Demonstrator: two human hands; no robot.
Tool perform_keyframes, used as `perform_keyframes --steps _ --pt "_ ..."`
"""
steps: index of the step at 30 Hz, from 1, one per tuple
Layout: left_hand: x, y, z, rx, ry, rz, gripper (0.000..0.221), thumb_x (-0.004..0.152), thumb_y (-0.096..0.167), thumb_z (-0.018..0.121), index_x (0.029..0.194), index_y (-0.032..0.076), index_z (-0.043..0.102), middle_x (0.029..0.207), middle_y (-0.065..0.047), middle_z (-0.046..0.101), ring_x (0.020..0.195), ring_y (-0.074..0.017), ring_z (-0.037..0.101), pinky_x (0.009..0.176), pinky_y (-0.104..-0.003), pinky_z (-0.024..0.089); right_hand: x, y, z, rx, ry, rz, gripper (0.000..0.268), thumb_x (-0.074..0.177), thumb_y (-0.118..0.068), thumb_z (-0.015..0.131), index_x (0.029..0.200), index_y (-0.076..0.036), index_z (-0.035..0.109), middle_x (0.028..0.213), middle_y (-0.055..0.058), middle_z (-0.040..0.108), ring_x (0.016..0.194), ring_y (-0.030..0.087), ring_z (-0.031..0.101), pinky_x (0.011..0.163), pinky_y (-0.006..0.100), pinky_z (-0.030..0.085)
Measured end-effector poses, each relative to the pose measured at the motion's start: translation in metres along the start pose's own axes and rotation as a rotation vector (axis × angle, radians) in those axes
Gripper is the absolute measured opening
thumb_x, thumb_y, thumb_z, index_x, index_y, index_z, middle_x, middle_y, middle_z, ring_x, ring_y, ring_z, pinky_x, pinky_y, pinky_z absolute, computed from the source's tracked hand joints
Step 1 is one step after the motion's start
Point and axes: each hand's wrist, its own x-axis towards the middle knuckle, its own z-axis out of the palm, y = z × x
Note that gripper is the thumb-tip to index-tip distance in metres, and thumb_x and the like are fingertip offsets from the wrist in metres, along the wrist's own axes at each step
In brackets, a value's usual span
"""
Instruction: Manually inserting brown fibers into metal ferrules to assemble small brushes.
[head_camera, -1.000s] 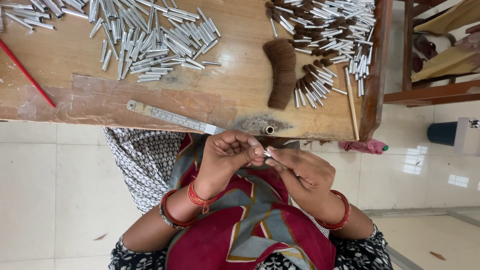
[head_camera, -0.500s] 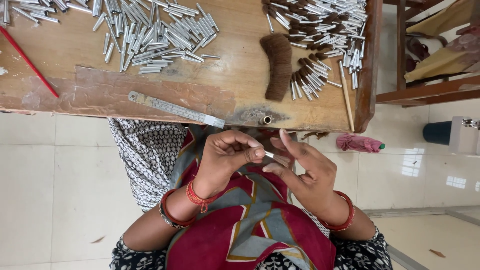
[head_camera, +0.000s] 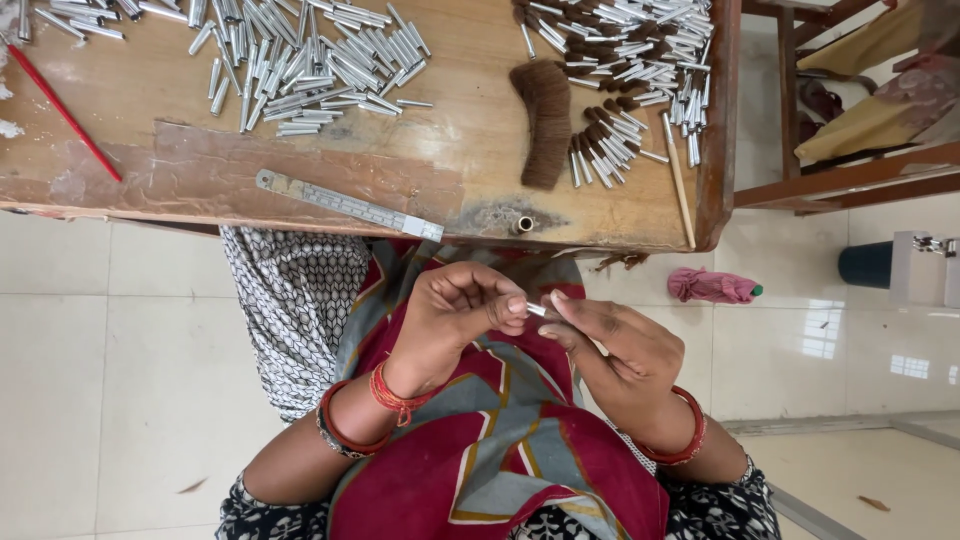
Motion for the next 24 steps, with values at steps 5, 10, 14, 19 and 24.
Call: perform_keyframes --steps 5,10,14,19,24 --pt "0.011 0.002 0.003 0.000 0.003 -0.035 0.011 0.093 0.001 0.076 0.101 -0.005 0.071 0.091 -0.012 0.075 0.078 -0.0160 0.074 0.074 -0.031 0.064 0.006 0.009 -0.001 0.020 0.013 -0.041 0.031 0.087 0.009 0.075 0.117 0.001 0.072 0.107 0.016 0.077 0.093 0.022 0.078 0.081 0.028 0.064" --pt "0.028 0.011 0.012 -0.046 -0.007 -0.064 0.012 0.092 0.000 0.076 0.101 -0.005 0.071 0.092 -0.012 0.075 0.080 -0.0175 0.074 0.076 -0.032 0.064 0.012 0.021 -0.007 -0.092 0.083 -0.121 0.040 0.084 0.005 0.080 0.123 0.001 0.069 0.111 0.016 0.075 0.098 0.024 0.075 0.084 0.031 0.061" --pt "0.045 0.016 0.020 -0.123 -0.003 -0.090 0.012 0.091 -0.002 0.076 0.101 -0.004 0.070 0.093 -0.013 0.076 0.083 -0.0192 0.075 0.078 -0.034 0.065 0.006 0.046 -0.007 -0.191 0.153 -0.114 0.052 0.085 -0.004 0.083 0.133 0.000 0.063 0.122 0.017 0.065 0.103 0.027 0.066 0.085 0.033 0.055" --pt "0.060 0.013 0.019 -0.152 0.024 -0.144 0.012 0.090 -0.003 0.075 0.100 -0.004 0.070 0.093 -0.015 0.076 0.083 -0.0212 0.076 0.078 -0.035 0.065 0.020 0.058 -0.002 -0.237 0.115 -0.122 0.058 0.086 -0.010 0.082 0.138 0.000 0.059 0.131 0.019 0.057 0.114 0.032 0.061 0.095 0.039 0.053" --pt "0.073 0.018 0.015 -0.101 0.043 -0.114 0.012 0.090 -0.006 0.075 0.100 -0.007 0.070 0.092 -0.017 0.077 0.082 -0.0230 0.077 0.077 -0.036 0.065 0.055 0.056 -0.011 -0.215 0.095 -0.220 0.048 0.083 -0.010 0.084 0.128 -0.002 0.068 0.132 0.021 0.057 0.115 0.032 0.062 0.099 0.042 0.054"
